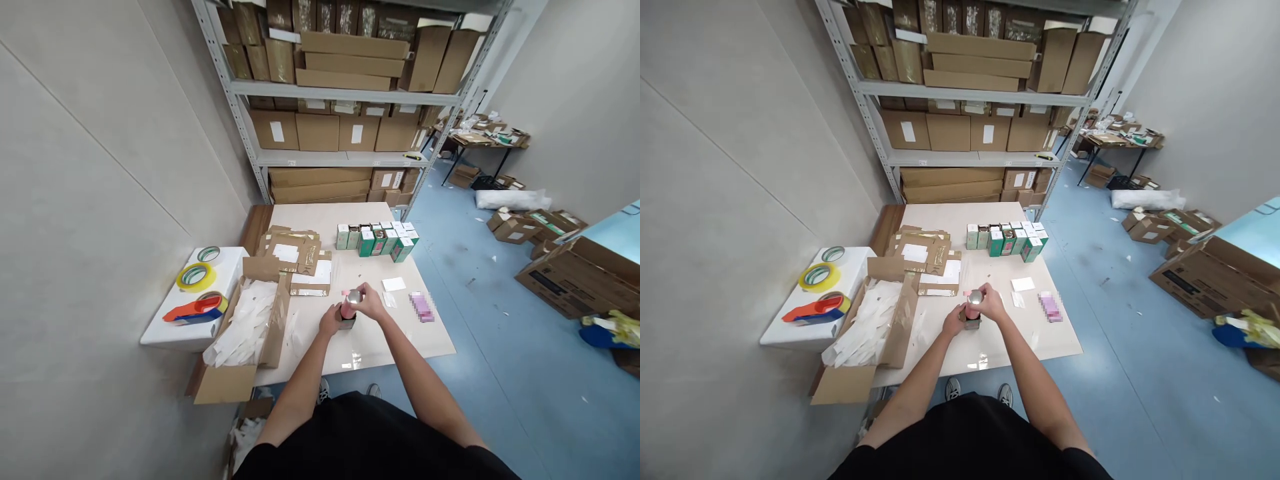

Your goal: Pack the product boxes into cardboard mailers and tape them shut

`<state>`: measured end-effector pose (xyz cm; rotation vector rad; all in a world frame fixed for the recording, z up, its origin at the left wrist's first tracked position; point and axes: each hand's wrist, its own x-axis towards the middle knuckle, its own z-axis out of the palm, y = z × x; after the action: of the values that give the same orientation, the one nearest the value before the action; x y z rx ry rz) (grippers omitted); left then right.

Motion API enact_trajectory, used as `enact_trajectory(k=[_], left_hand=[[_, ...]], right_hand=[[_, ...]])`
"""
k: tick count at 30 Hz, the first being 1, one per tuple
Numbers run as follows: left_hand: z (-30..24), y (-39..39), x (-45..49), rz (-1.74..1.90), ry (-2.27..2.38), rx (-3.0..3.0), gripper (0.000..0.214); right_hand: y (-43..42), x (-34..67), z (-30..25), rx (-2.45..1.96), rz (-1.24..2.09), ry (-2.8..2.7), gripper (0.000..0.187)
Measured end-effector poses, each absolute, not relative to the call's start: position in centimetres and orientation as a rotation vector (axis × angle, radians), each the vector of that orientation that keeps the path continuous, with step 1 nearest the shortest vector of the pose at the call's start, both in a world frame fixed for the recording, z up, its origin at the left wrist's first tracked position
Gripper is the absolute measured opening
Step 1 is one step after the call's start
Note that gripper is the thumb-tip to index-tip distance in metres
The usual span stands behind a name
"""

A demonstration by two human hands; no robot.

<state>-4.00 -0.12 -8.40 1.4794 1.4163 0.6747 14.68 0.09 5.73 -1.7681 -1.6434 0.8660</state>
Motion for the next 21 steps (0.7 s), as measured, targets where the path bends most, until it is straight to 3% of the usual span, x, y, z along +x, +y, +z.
enact_trajectory(k=[5,7,9,12,13,16,19,21], left_hand=[[-5.8,-0.7,-3.5,0.446,1.571,1.559,0.111],[-4.0,-0.6,-3.9,0.490,1.620,1.577,0.112],[-1.5,0.0,-4.6,0.654,1.622,1.579,0.095],[3.9,1.3,-5.4,0.984,1.506,1.467,0.048],[6.1,1.8,-5.4,1.117,1.433,1.409,0.043],[12.5,2.6,-4.0,1.388,1.180,1.420,0.059],[17.2,2.8,-1.5,1.403,1.063,1.549,0.104],[18.9,2.8,-0.4,1.399,1.019,1.538,0.112]], right_hand=[[3.3,17.4,16.8,-1.303,0.815,-1.750,0.038],[4.2,17.7,19.8,-1.194,0.827,-1.778,0.040],[4.6,17.7,21.5,-1.127,0.852,-1.756,0.041],[4.7,17.4,22.3,-1.113,0.862,-1.631,0.041],[4.6,17.2,22.3,-1.121,0.861,-1.587,0.042],[4.6,16.3,22.3,-1.129,0.872,-1.496,0.045],[4.6,15.4,22.4,-1.112,0.894,-1.440,0.049],[4.5,15.3,22.3,-1.084,0.926,-1.399,0.052]])
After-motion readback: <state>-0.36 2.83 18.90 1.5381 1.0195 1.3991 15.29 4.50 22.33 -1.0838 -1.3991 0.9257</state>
